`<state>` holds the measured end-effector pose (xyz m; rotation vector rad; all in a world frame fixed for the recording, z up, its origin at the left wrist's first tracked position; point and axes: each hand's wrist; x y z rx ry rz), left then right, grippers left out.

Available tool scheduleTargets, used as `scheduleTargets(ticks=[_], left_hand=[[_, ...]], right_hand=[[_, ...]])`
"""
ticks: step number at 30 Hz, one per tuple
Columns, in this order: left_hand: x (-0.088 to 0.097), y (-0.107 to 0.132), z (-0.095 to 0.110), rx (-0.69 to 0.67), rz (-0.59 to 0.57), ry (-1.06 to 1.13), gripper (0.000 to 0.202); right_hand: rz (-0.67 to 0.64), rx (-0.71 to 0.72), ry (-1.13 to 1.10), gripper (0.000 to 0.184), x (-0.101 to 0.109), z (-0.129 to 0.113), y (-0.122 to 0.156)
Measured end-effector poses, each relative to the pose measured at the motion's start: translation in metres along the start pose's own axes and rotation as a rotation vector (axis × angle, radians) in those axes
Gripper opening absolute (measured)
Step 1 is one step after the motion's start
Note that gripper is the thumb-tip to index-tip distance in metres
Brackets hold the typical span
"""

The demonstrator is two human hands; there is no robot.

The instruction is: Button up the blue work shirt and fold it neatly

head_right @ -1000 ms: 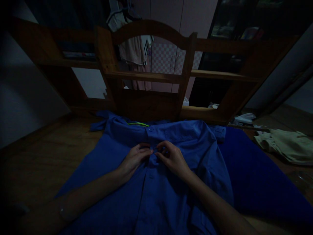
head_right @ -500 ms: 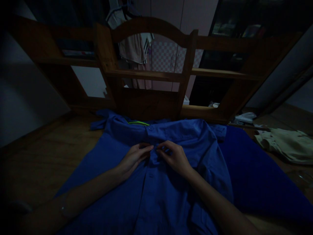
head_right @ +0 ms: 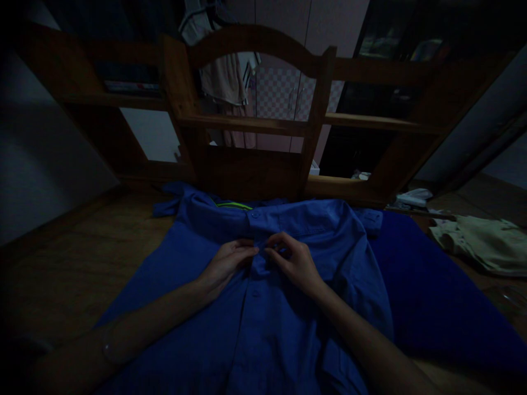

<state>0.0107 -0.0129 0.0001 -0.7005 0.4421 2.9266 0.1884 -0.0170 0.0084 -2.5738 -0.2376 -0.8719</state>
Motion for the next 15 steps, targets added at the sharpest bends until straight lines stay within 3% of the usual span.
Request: scheduleTargets(ticks=[6, 9, 12, 15], left_hand=[[-0.004, 0.007, 0.0, -0.354, -0.055, -0.355, 0.017], [-0.007, 0.013, 0.002, -0.441, -0.086, -0.471, 0.013], [-0.006, 0.011, 0.0, -0.401, -0.083, -0.433, 0.016], [-0.002, 0.003, -0.002, -0.182, -0.046, -0.28, 0.025]], right_hand=[[-0.028, -0.035, 0.012, 0.022, 0.0, 0.003, -0.001], [-0.053, 0.01, 0.066, 0.019, 0.004, 0.0, 0.001], [-0.06, 0.054, 0.112, 0.016, 0.005, 0.0, 0.002], [-0.051, 0.112, 0.173, 0.012, 0.003, 0.002, 0.002]])
Point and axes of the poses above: each hand's wrist, its own y-axis away from the middle knuckle, its own x-axis out of the back of the hand, z = x × y, and after that the axes turned 9 degrees about y, right-handed
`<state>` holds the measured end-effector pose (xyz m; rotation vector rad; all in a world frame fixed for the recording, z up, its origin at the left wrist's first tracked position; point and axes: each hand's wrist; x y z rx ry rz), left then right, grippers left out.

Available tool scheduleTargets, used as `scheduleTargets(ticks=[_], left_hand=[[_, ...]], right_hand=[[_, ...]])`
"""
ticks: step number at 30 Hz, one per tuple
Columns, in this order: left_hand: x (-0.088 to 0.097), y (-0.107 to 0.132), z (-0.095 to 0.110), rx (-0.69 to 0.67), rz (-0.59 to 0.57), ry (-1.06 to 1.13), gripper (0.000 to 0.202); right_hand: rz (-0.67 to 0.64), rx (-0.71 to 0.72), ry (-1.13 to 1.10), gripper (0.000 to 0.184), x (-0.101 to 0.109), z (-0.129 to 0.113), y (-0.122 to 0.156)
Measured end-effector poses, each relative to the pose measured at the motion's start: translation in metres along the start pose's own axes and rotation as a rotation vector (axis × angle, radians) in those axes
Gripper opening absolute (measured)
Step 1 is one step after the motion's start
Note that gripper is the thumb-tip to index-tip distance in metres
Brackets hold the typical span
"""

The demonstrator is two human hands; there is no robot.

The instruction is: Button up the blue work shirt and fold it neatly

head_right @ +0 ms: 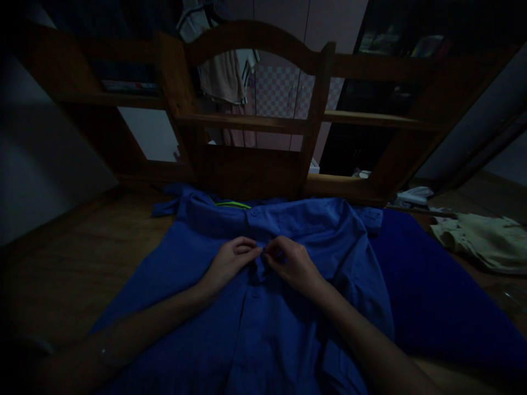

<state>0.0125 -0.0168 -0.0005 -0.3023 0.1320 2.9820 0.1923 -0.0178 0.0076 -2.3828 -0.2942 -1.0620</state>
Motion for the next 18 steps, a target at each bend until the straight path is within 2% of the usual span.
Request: scheduleTargets(ticks=[3, 6, 10, 14, 18], left_hand=[[0.002, -0.003, 0.0, 0.18, 0.022, 0.138, 0.034], [0.002, 0.0, 0.003, 0.212, 0.039, 0.213, 0.037], [0.001, 0.003, 0.006, 0.203, 0.05, 0.241, 0.037], [0.002, 0.002, -0.001, 0.158, 0.014, 0.238, 0.035], [0.002, 0.0, -0.007, 0.056, -0.017, 0.19, 0.035]], right_hand=[[0.001, 0.032, 0.048, 0.01, -0.004, 0.002, -0.001], [0.017, 0.03, 0.034, 0.01, -0.004, 0.001, -0.001], [0.032, -0.011, -0.035, 0.013, 0.0, -0.003, -0.001], [-0.018, -0.145, -0.196, 0.021, 0.001, -0.003, -0.003], [-0.083, -0.275, -0.417, 0.029, 0.0, 0.001, -0.006]])
Point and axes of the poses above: each hand's wrist, its own y-axis away from the middle knuckle, its own x-axis out of the back of the hand, z = x × y, and after that the axes turned 9 degrees about y, right-handed
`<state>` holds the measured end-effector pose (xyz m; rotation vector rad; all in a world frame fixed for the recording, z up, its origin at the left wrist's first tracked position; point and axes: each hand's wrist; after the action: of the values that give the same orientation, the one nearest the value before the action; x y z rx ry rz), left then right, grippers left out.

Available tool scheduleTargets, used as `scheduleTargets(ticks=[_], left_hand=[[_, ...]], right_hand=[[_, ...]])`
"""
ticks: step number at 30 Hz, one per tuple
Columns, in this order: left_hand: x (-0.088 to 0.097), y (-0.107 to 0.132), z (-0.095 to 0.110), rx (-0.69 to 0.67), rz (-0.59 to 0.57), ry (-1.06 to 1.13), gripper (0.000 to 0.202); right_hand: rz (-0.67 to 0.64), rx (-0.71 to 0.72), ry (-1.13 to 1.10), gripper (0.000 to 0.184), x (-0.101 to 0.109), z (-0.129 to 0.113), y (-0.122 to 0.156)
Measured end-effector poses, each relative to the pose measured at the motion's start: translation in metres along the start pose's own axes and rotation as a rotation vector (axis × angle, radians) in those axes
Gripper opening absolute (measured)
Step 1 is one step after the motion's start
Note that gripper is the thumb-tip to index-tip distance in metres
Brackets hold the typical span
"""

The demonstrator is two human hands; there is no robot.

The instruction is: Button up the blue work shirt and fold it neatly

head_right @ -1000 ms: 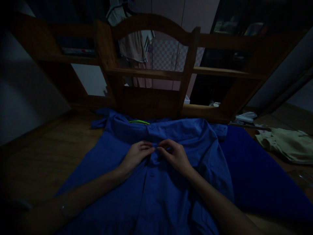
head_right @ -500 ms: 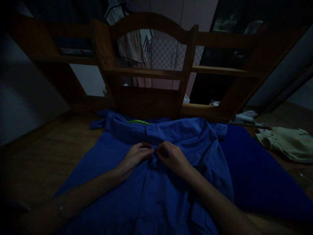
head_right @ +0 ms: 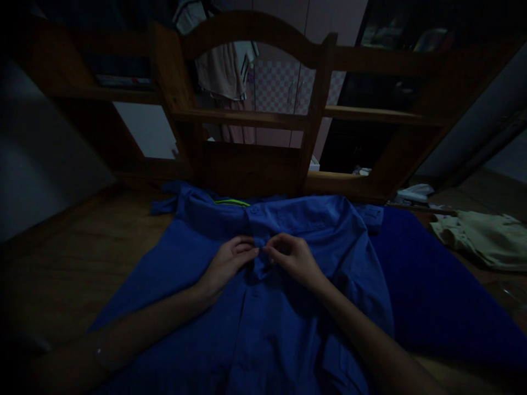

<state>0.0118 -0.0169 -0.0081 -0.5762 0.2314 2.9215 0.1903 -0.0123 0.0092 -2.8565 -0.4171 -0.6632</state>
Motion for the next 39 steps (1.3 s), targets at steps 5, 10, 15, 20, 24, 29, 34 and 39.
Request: scheduleTargets(ticks=[5, 10, 15, 20, 24, 29, 34, 39], left_hand=[[-0.005, 0.003, 0.004, -0.156, -0.002, -0.148, 0.027], [-0.01, 0.01, 0.009, -0.269, -0.029, -0.29, 0.021], [-0.01, 0.01, 0.008, -0.292, -0.055, -0.343, 0.021], [-0.007, 0.005, 0.005, -0.248, -0.087, -0.325, 0.024], [-0.006, 0.004, 0.005, -0.209, -0.095, -0.335, 0.019], [-0.005, 0.002, 0.009, -0.187, -0.12, -0.385, 0.013], [-0.002, -0.001, 0.011, -0.193, -0.176, -0.452, 0.013], [0.001, -0.007, 0.008, -0.219, -0.194, -0.49, 0.01]], right_hand=[[-0.049, -0.081, -0.122, 0.034, 0.004, -0.002, -0.003], [-0.07, -0.129, -0.178, 0.035, 0.007, -0.003, -0.004], [-0.082, -0.14, -0.178, 0.043, 0.008, -0.001, -0.003], [-0.082, -0.158, -0.215, 0.043, 0.006, 0.0, -0.003], [-0.076, -0.181, -0.212, 0.041, 0.005, 0.001, -0.002], [-0.083, -0.176, -0.219, 0.039, 0.005, 0.0, -0.002], [-0.077, -0.177, -0.21, 0.037, 0.005, 0.0, -0.001], [-0.102, -0.141, -0.26, 0.032, 0.005, 0.005, -0.002]])
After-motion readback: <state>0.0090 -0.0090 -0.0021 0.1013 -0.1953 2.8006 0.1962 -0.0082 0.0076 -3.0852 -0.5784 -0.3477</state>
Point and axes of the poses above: each hand's wrist, its own y-axis away from the middle knuckle, its own x-axis out of the back of the hand, z = x × y, and after that the axes turned 9 degrees about y, right-handed
